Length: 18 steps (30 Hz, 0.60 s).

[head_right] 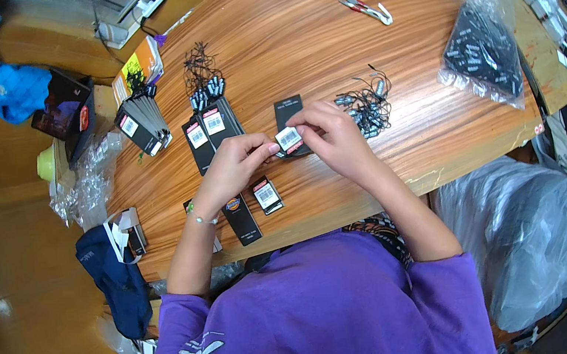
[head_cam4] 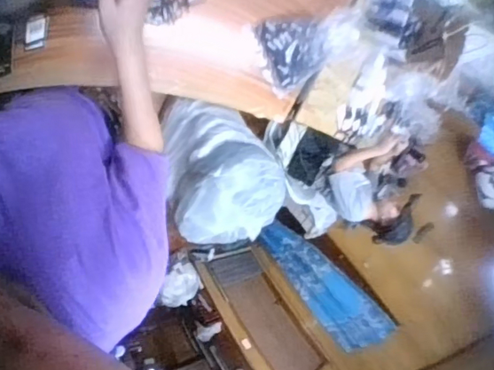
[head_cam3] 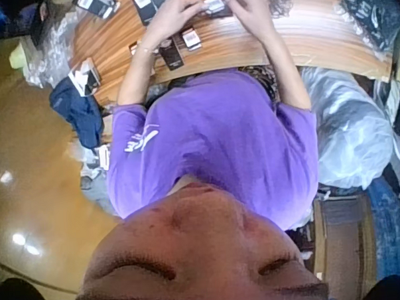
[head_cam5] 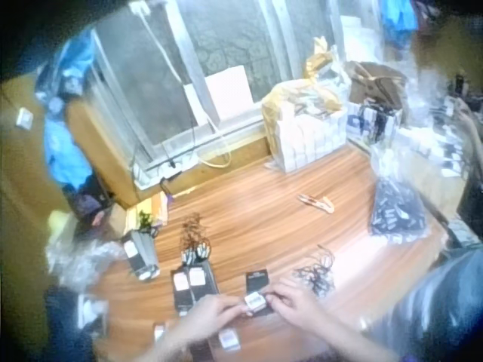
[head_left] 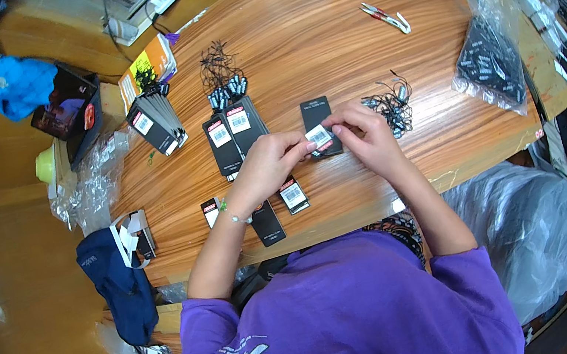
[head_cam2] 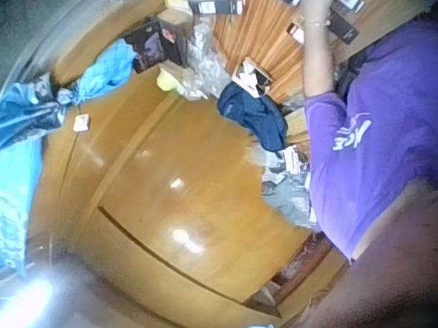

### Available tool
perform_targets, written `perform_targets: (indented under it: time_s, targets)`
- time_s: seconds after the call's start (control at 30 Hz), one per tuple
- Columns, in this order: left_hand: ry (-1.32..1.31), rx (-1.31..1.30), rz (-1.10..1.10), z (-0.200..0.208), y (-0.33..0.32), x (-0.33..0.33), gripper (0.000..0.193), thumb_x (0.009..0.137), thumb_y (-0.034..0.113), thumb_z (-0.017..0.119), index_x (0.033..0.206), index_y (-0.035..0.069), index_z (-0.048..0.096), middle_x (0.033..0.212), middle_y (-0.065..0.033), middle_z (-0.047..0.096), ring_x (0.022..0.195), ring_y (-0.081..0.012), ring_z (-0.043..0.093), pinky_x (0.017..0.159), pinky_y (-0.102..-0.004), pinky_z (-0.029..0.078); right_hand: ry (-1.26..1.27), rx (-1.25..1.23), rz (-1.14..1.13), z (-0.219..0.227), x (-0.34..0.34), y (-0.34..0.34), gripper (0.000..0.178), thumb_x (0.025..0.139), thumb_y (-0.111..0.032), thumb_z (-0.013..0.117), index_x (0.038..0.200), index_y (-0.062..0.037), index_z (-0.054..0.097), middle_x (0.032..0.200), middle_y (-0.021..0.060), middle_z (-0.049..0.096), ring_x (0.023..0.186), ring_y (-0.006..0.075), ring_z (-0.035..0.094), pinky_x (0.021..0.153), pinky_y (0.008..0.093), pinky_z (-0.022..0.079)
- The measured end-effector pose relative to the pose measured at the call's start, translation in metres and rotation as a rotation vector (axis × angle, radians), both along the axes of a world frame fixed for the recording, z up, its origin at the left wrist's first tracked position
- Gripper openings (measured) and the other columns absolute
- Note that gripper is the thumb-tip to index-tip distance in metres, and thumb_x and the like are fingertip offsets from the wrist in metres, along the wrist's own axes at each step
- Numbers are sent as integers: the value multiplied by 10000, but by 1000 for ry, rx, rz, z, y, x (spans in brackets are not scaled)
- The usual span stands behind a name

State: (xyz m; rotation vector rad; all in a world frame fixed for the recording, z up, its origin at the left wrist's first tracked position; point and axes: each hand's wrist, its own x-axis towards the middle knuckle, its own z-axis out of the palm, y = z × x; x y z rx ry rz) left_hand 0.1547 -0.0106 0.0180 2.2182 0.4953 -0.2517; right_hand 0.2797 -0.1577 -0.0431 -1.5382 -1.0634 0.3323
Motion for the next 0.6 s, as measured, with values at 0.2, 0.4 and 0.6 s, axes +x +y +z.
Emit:
perform_targets:
  time_s: [0.2, 0.4, 0.6]
  targets:
    - [-109, -167, 33, 10, 8, -11, 330, 914, 268, 504, 778, -21, 589, 644, -37, 563, 609, -96, 487, 579, -247, 410, 212, -4, 183, 18, -14, 5, 111, 829, -80, 564, 859, 14, 615, 836, 84, 581, 809, 183, 551, 689, 273, 437]
    - [-218, -196, 38, 17, 14, -22, 309, 916, 245, 501, 796, -26, 588, 661, -33, 554, 619, -98, 478, 588, -246, 401, 467, -41, 394, 29, -29, 13, 156, 870, -127, 560, 860, 17, 620, 842, 57, 604, 805, 130, 551, 746, 260, 431]
    - [-408, -179, 93, 31, 13, -33, 355, 916, 287, 471, 750, -5, 584, 587, -126, 536, 519, -207, 476, 537, -330, 384, 756, -133, 516, 46, -36, 18, 206, 895, -149, 540, 997, 6, 629, 848, 30, 627, 809, 86, 558, 771, 231, 442]
